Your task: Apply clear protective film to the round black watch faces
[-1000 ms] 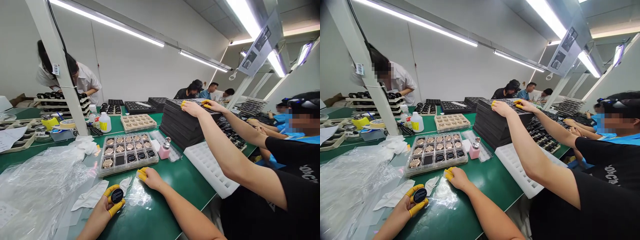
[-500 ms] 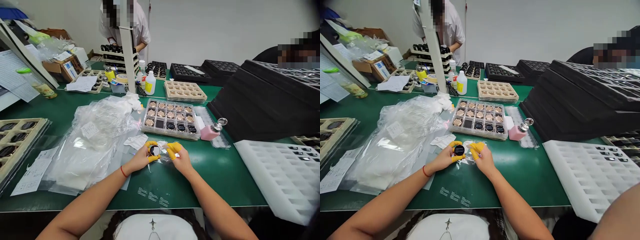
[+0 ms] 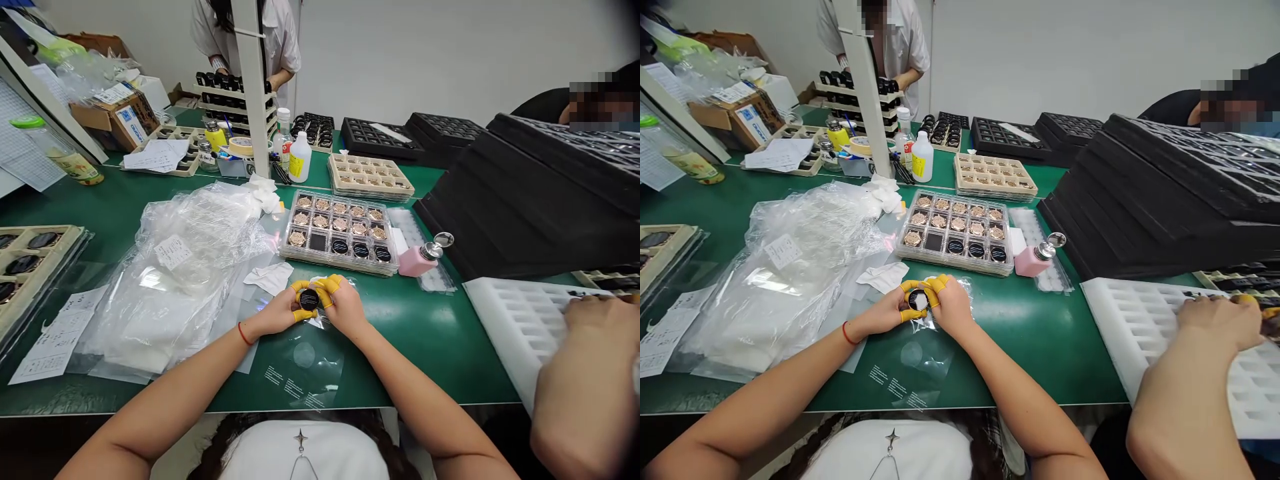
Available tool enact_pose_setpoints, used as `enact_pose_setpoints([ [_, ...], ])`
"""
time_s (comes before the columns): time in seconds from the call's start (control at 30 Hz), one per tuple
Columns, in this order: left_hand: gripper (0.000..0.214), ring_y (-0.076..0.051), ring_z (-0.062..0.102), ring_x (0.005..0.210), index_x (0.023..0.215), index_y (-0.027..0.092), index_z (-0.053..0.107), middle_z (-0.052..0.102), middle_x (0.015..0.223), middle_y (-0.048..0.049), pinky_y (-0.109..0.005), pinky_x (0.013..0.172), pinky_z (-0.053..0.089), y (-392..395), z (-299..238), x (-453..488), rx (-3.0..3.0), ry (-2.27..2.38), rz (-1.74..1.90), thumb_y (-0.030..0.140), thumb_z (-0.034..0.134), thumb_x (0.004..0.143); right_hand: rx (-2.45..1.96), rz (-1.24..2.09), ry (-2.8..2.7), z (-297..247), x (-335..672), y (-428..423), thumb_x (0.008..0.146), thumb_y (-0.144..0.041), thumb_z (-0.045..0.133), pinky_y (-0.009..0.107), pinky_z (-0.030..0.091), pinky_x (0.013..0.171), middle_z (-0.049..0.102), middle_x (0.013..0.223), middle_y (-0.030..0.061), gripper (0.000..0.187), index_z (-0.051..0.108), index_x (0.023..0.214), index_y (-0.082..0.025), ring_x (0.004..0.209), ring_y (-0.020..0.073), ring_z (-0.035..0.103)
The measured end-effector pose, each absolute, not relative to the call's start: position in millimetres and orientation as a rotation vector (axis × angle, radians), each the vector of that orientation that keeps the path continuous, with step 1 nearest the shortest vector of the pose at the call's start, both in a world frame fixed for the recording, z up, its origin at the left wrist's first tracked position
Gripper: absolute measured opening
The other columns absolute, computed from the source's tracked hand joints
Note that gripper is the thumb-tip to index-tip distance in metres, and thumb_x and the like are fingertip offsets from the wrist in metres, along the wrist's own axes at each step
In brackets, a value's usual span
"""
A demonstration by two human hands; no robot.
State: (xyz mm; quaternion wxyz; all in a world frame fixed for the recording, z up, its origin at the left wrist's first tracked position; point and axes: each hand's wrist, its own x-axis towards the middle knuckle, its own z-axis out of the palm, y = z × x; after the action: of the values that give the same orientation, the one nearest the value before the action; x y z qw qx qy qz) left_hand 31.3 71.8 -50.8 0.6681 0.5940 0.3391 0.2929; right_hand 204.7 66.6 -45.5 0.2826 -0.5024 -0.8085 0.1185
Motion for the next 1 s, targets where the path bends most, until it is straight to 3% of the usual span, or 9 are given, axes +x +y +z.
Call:
enact_pose_setpoints([
  [0.2, 0.047, -0.015, 0.058, 0.076, 0.112, 0.021, 0.045, 0.058, 0.091, -0.0015, -0.027, 0.069, 0.046, 68, -53, 30, 1.342, 0.832, 0.71, 0.029, 0.068, 0.072, -1.457, 0.733, -1.77, -56, 238, 75, 0.087, -0.036, 0.044, 0.036, 0.044, 0.084, 0.061, 0.11, 0.0071, 0.034, 0.054, 0.117, -0.022, 0.097, 0.0215, 0.056],
  [0.4, 0.051, -0.015, 0.059, 0.077, 0.116, 0.023, 0.045, 0.06, 0.094, -0.0021, -0.029, 0.071, 0.047, 66, -51, 32, 1.372, 0.867, 0.758, 0.027, 0.068, 0.071, -1.661, 0.446, -1.839, -64, 251, 77, 0.082, -0.031, 0.051, 0.043, 0.04, 0.089, 0.062, 0.101, 0.0104, 0.025, 0.066, 0.1, -0.021, 0.099, 0.0258, 0.052],
  [0.5, 0.059, -0.017, 0.059, 0.077, 0.125, 0.023, 0.042, 0.063, 0.093, -0.0031, -0.029, 0.069, 0.047, 65, -48, 32, 1.403, 0.852, 0.765, 0.027, 0.068, 0.072, -1.436, 0.643, -1.904, -57, 220, 68, 0.087, -0.032, 0.045, 0.036, 0.045, 0.082, 0.062, 0.097, 0.0059, 0.033, 0.057, 0.116, -0.023, 0.09, 0.0201, 0.055],
  [0.6, 0.073, -0.018, 0.061, 0.074, 0.137, 0.023, 0.026, 0.065, 0.082, -0.0022, -0.03, 0.069, 0.047, 64, -49, 31, 1.348, 0.824, 0.794, 0.026, 0.064, 0.075, -1.362, 0.79, -1.886, -47, 195, 76, 0.083, -0.032, 0.05, 0.03, 0.047, 0.069, 0.061, 0.083, 0.0019, 0.042, 0.049, 0.124, -0.022, 0.074, 0.0166, 0.056],
  [0.67, 0.078, -0.018, 0.062, 0.074, 0.14, 0.02, 0.017, 0.066, 0.075, -0.001, -0.032, 0.072, 0.047, 66, -53, 30, 1.302, 0.84, 0.834, 0.025, 0.062, 0.077, -1.406, 0.7, -1.821, -37, 191, 97, 0.083, -0.033, 0.049, 0.028, 0.046, 0.064, 0.061, 0.079, 0.0019, 0.037, 0.053, 0.117, -0.019, 0.069, 0.0155, 0.055],
  [0.77, 0.077, -0.017, 0.063, 0.073, 0.14, 0.016, 0.016, 0.066, 0.073, -0.0007, -0.034, 0.075, 0.046, 69, -60, 29, 1.292, 0.879, 0.859, 0.026, 0.061, 0.078, -1.571, 0.405, -1.806, -22, 195, 141, 0.088, -0.035, 0.041, 0.029, 0.045, 0.064, 0.062, 0.081, 0.0052, 0.033, 0.056, 0.111, -0.017, 0.068, 0.017, 0.056],
  [0.9, 0.076, -0.017, 0.063, 0.074, 0.139, 0.015, 0.018, 0.066, 0.076, -0.0013, -0.035, 0.078, 0.047, 70, -65, 29, 1.318, 0.885, 0.876, 0.026, 0.061, 0.078, -1.615, 0.208, -1.908, -15, 193, 179, 0.084, -0.023, 0.047, 0.041, 0.04, 0.084, 0.061, 0.097, 0.0135, 0.022, 0.065, 0.095, -0.015, 0.096, 0.0262, 0.052],
  [1.0, 0.077, -0.017, 0.063, 0.077, 0.14, 0.016, 0.018, 0.066, 0.08, -0.0026, -0.034, 0.077, 0.047, 69, -66, 29, 1.306, 0.87, 0.866, 0.026, 0.061, 0.078, -1.571, 0.117, -1.99, -19, 181, 187, 0.08, -0.02, 0.055, 0.047, 0.025, 0.099, 0.052, 0.121, 0.0148, 0.018, 0.068, 0.092, -0.017, 0.12, 0.0309, 0.034],
])
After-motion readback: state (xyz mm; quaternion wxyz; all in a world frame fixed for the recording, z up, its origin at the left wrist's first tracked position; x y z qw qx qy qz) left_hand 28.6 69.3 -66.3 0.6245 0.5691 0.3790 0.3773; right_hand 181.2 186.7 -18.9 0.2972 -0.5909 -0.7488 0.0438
